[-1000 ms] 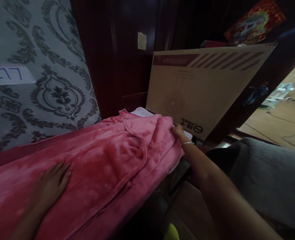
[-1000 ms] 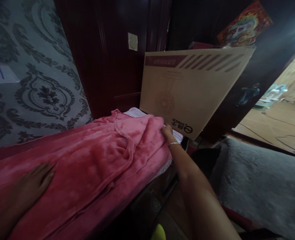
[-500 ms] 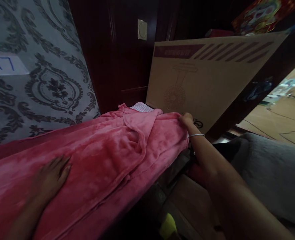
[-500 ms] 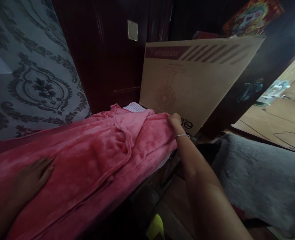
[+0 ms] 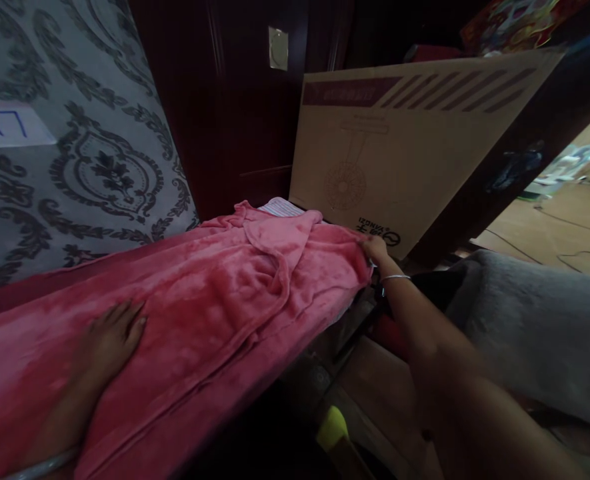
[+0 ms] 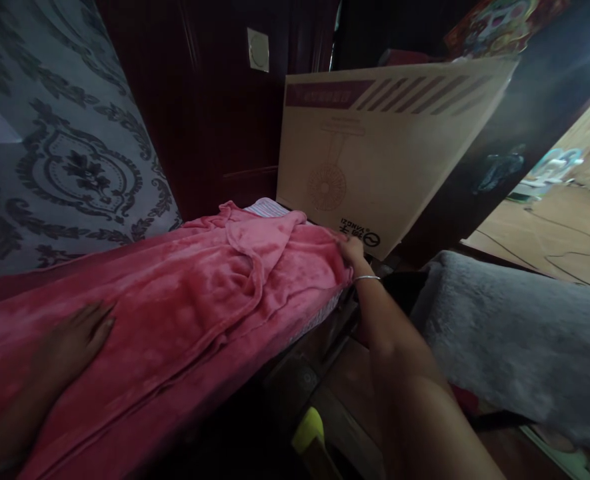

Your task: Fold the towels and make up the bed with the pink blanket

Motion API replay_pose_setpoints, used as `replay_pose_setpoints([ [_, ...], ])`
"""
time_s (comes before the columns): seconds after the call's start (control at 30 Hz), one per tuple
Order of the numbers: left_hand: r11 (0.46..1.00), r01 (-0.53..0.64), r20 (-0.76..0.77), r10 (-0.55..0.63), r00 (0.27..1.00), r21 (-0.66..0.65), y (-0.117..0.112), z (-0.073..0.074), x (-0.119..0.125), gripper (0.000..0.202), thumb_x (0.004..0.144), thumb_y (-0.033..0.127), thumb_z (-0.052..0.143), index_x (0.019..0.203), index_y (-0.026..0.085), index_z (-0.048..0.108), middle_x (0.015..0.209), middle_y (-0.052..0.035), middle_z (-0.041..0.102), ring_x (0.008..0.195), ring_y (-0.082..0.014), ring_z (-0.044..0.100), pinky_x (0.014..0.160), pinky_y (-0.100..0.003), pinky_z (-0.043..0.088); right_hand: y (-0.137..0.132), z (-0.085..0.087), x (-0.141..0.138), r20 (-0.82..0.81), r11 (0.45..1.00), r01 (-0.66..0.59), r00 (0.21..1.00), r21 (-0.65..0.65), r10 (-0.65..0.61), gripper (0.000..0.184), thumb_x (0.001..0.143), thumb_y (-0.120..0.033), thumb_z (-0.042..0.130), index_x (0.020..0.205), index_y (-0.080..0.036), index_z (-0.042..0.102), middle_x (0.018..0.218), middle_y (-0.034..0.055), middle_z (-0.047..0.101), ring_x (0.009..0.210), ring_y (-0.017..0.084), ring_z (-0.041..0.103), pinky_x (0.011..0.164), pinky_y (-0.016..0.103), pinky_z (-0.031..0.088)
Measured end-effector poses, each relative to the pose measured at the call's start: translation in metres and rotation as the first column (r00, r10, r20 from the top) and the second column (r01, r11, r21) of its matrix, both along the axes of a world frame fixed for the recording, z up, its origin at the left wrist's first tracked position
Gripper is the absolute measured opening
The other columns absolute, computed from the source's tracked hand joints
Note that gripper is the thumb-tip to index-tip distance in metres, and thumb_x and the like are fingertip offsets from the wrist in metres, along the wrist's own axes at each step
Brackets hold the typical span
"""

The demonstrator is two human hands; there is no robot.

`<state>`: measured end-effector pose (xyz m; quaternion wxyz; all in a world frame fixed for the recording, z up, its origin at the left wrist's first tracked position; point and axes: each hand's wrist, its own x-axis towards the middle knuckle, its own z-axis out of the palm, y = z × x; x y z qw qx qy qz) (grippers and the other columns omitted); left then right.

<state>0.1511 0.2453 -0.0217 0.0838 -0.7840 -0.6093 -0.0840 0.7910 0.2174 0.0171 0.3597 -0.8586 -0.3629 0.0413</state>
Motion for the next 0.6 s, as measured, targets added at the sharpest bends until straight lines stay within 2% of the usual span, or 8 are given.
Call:
replay_pose_setpoints([
  [0.13, 1.000, 0.016, -0.009, -0.016, 1.000, 0.010, -0.002, 0.002, 0.001, 0.065, 0.097, 0.041, 0.024, 0.139, 0.005, 0.057, 0.148, -0.0190, 0.054, 0.141, -0.0337, 0.046, 0.115, -0.052, 0.038, 0.009, 0.030, 0.002, 0.196, 0.998, 0.029, 0.980, 0.055, -0.039, 0.033, 0.104, -0.031, 0.042, 0.119, -0.012, 0.065, 0.116, 0.0173, 0.067, 0.108, 0.026, 0.060, 0.089, 0.034, 0.046],
  [0.23, 1.000, 0.001, -0.006, -0.001, 1.000, -0.005, -0.003, 0.003, 0.002, 0.065, 0.098, 0.041, 0.022, 0.140, 0.005, 0.057, 0.149, -0.0192, 0.054, 0.141, -0.0339, 0.046, 0.115, -0.052, 0.037, 0.013, 0.039, 0.011, 0.271, 1.000, 0.029, 0.962, 0.009, -0.030, 0.034, 0.104, -0.032, 0.044, 0.125, -0.014, 0.063, 0.118, 0.0201, 0.066, 0.113, 0.033, 0.059, 0.093, 0.042, 0.045],
  [0.3, 1.000, -0.013, 0.008, 0.013, 1.000, -0.004, -0.004, 0.003, 0.002, 0.065, 0.098, 0.041, 0.022, 0.141, 0.006, 0.056, 0.150, -0.0190, 0.053, 0.142, -0.0339, 0.045, 0.115, -0.054, 0.037, 0.014, 0.031, 0.017, 0.298, 0.998, 0.021, 0.954, -0.054, -0.004, 0.033, 0.102, -0.029, 0.047, 0.123, -0.012, 0.065, 0.116, 0.0235, 0.066, 0.113, 0.036, 0.059, 0.094, 0.046, 0.044],
  [0.4, 1.000, -0.015, 0.024, 0.015, 1.000, -0.010, -0.004, 0.002, 0.001, 0.067, 0.098, 0.043, 0.020, 0.141, 0.006, 0.056, 0.150, -0.0191, 0.053, 0.143, -0.0345, 0.044, 0.115, -0.055, 0.037, 0.014, 0.003, 0.023, 0.313, 0.989, -0.002, 0.948, -0.147, 0.049, 0.034, 0.101, -0.025, 0.048, 0.121, -0.007, 0.067, 0.114, 0.0283, 0.066, 0.113, 0.038, 0.061, 0.096, 0.049, 0.045],
  [0.5, 1.000, 0.000, 0.022, 0.001, 1.000, -0.005, -0.002, 0.000, -0.003, 0.069, 0.096, 0.044, 0.022, 0.141, 0.005, 0.056, 0.149, -0.0189, 0.053, 0.143, -0.0330, 0.044, 0.119, -0.051, 0.034, 0.016, -0.025, 0.026, 0.309, 0.971, -0.019, 0.947, -0.237, 0.093, 0.036, 0.099, -0.027, 0.050, 0.121, -0.006, 0.069, 0.113, 0.0291, 0.067, 0.114, 0.039, 0.062, 0.096, 0.048, 0.046],
  [0.6, 1.000, -0.004, 0.013, 0.003, 1.000, 0.010, 0.001, -0.003, -0.007, 0.065, 0.095, 0.043, 0.026, 0.141, 0.009, 0.057, 0.148, -0.0156, 0.056, 0.142, -0.0307, 0.046, 0.118, -0.049, 0.036, 0.020, -0.039, 0.028, 0.294, 0.957, -0.006, 0.951, -0.289, 0.095, 0.038, 0.098, -0.029, 0.050, 0.120, -0.005, 0.070, 0.113, 0.0286, 0.068, 0.114, 0.039, 0.063, 0.095, 0.048, 0.048],
])
